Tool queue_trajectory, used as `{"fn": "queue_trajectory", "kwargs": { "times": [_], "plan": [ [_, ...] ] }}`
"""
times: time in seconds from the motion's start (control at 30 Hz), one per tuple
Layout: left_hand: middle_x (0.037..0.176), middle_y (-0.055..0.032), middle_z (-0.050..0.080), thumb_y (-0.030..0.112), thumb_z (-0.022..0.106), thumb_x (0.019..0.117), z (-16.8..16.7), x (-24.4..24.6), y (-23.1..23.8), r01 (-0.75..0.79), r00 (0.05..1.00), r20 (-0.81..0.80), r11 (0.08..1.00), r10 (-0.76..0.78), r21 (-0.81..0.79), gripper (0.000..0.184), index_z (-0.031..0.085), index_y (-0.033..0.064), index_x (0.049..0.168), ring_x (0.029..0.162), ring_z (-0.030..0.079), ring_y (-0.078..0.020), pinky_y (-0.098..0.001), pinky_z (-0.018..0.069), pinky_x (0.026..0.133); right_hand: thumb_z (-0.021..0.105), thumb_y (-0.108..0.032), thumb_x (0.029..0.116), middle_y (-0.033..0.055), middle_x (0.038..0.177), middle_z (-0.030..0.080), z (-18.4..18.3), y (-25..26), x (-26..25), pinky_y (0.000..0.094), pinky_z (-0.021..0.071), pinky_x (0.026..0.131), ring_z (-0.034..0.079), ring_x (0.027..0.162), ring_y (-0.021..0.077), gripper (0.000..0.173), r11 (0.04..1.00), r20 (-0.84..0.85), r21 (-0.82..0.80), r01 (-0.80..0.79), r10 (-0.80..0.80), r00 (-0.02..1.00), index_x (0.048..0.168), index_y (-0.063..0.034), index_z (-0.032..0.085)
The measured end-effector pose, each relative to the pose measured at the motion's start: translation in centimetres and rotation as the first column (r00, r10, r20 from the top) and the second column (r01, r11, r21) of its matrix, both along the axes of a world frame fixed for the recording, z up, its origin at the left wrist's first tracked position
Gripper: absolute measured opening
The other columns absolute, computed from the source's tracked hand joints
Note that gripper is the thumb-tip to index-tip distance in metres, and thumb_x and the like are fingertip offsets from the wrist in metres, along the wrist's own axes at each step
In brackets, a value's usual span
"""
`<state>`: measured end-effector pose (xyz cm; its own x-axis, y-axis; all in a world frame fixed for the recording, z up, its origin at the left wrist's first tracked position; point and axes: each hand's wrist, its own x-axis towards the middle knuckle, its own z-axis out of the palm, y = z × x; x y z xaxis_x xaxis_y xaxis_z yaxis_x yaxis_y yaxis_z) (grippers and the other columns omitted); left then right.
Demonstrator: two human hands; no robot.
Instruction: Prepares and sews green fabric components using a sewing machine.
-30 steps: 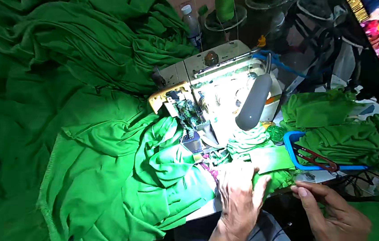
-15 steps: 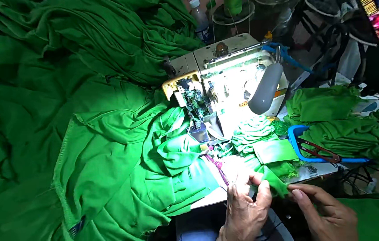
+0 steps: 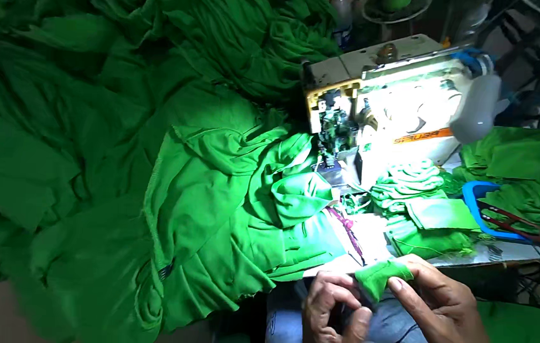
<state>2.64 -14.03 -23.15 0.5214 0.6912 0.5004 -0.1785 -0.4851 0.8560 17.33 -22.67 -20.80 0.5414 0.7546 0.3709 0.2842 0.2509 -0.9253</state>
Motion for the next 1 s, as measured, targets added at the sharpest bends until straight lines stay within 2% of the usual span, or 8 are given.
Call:
{"fn": "queue_trajectory", "kwargs": {
  "times": [0.1, 0.23, 0.3, 0.4, 0.5, 0.6, 0.67, 1.0],
  "plan": [
    [0.1, 0.0101, 0.065, 0.042, 0.052, 0.1053, 0.6, -1.4, 3.3, -0.049, 0.996, 0.075, 0.999, 0.048, 0.014, 0.026, 0.064, 0.0209, 0.097, 0.101, 0.063, 0.0007, -0.0184, 0.0531, 0.089, 0.057, -0.012, 0.0965, 0.0131, 0.084, 0.071, 2.2, 0.6, -0.2, 0.0149, 0.0488, 0.082, 0.064, 0.084, 0.0005, 0.025, 0.966, 0.193, -0.076, -0.248, 0.258, 0.947, 0.09, 0.0096, 0.069],
    [0.099, 0.0086, 0.071, 0.052, 0.037, 0.107, 2.3, -1.8, 5.5, 0.43, 0.901, 0.159, 0.88, -0.403, -0.202, 0.048, 0.067, 0.0157, 0.102, 0.103, 0.065, 0.0008, -0.0221, 0.0514, 0.095, 0.056, -0.011, 0.0988, 0.0175, 0.07, 0.063, 4.8, 1.9, -1.5, 0.0285, 0.0449, 0.065, 0.059, 0.066, 0.0162, 0.023, 0.841, 0.286, -0.165, -0.515, 0.541, 0.791, 0.086, 0.0068, 0.065],
    [0.096, 0.0126, 0.068, 0.054, 0.038, 0.106, 2.1, -1.8, 4.9, 0.601, 0.799, 0.261, 0.739, -0.542, -0.305, 0.048, 0.067, 0.0159, 0.101, 0.099, 0.061, 0.007, -0.015, 0.048, 0.089, 0.054, -0.008, 0.0977, 0.0138, 0.064, 0.057, 6.2, 2.2, -1.9, 0.0194, 0.0375, 0.057, 0.049, 0.059, 0.0072, 0.024, 0.805, 0.246, -0.177, -0.566, 0.593, 0.766, 0.084, 0.0085, 0.062],
    [0.098, 0.0193, 0.069, 0.056, 0.044, 0.1031, 0.7, -2.7, 3.9, 0.681, 0.731, 0.383, 0.626, -0.564, -0.379, 0.043, 0.072, 0.0232, 0.104, 0.097, 0.06, 0.013, -0.0101, 0.0471, 0.086, 0.051, -0.011, 0.1021, 0.0063, 0.07, 0.058, 6.1, 2.7, -1.2, 0.0085, 0.0401, 0.063, 0.051, 0.067, -0.0057, 0.022, 0.761, 0.16, -0.083, -0.643, 0.647, 0.746, 0.092, 0.0065, 0.06],
    [0.104, 0.01, 0.066, 0.047, 0.051, 0.1044, -0.9, -3.3, 4.0, 0.747, 0.632, 0.517, 0.631, -0.577, -0.209, 0.035, 0.07, 0.018, 0.104, 0.105, 0.057, 0.0033, -0.0163, 0.0434, 0.091, 0.05, -0.021, 0.1074, -0.0009, 0.09, 0.065, 4.4, 3.3, -0.7, 0.0104, 0.0476, 0.083, 0.059, 0.091, -0.0084, 0.023, 0.671, 0.035, 0.062, -0.739, 0.738, 0.673, 0.099, -0.0018, 0.06],
    [0.115, 0.0089, 0.067, 0.05, 0.052, 0.103, -0.9, -4.5, 4.7, 0.713, 0.647, 0.557, 0.672, -0.521, -0.2, 0.034, 0.072, 0.0245, 0.113, 0.121, 0.056, -0.0053, -0.0267, 0.0403, 0.108, 0.052, -0.024, 0.1071, -0.0061, 0.1, 0.069, 3.1, 3.8, -0.9, 0.0145, 0.0483, 0.092, 0.061, 0.101, -0.0065, 0.021, 0.626, -0.042, 0.133, -0.768, 0.778, 0.627, 0.103, -0.0077, 0.065],
    [0.114, 0.013, 0.073, 0.046, 0.054, 0.1024, -0.3, -6.0, 4.9, 0.675, 0.694, 0.582, 0.664, -0.424, -0.321, 0.029, 0.074, 0.0292, 0.116, 0.117, 0.064, -0.0034, -0.0323, 0.0455, 0.11, 0.055, -0.024, 0.1058, -0.0128, 0.101, 0.071, 2.5, 3.8, -1.3, 0.0129, 0.0497, 0.09, 0.062, 0.099, -0.0095, 0.019, 0.683, -0.084, 0.133, -0.718, 0.73, 0.679, 0.106, -0.0141, 0.071],
    [0.097, 0.0129, 0.075, 0.017, 0.075, 0.0912, 1.4, -6.7, 6.8, 0.088, 0.988, 0.149, 0.95, -0.044, -0.299, 0.01, 0.076, 0.0124, 0.1, 0.093, 0.068, 0.0055, -0.0169, 0.0572, 0.084, 0.066, -0.019, 0.0986, -0.0128, 0.092, 0.074, 0.8, 5.0, -2.1, 0.0069, 0.051, 0.073, 0.062, 0.081, -0.0119, 0.011, 0.969, 0.199, 0.02, -0.247, 0.238, 0.951, 0.105, -0.0138, 0.074]
  ]
}}
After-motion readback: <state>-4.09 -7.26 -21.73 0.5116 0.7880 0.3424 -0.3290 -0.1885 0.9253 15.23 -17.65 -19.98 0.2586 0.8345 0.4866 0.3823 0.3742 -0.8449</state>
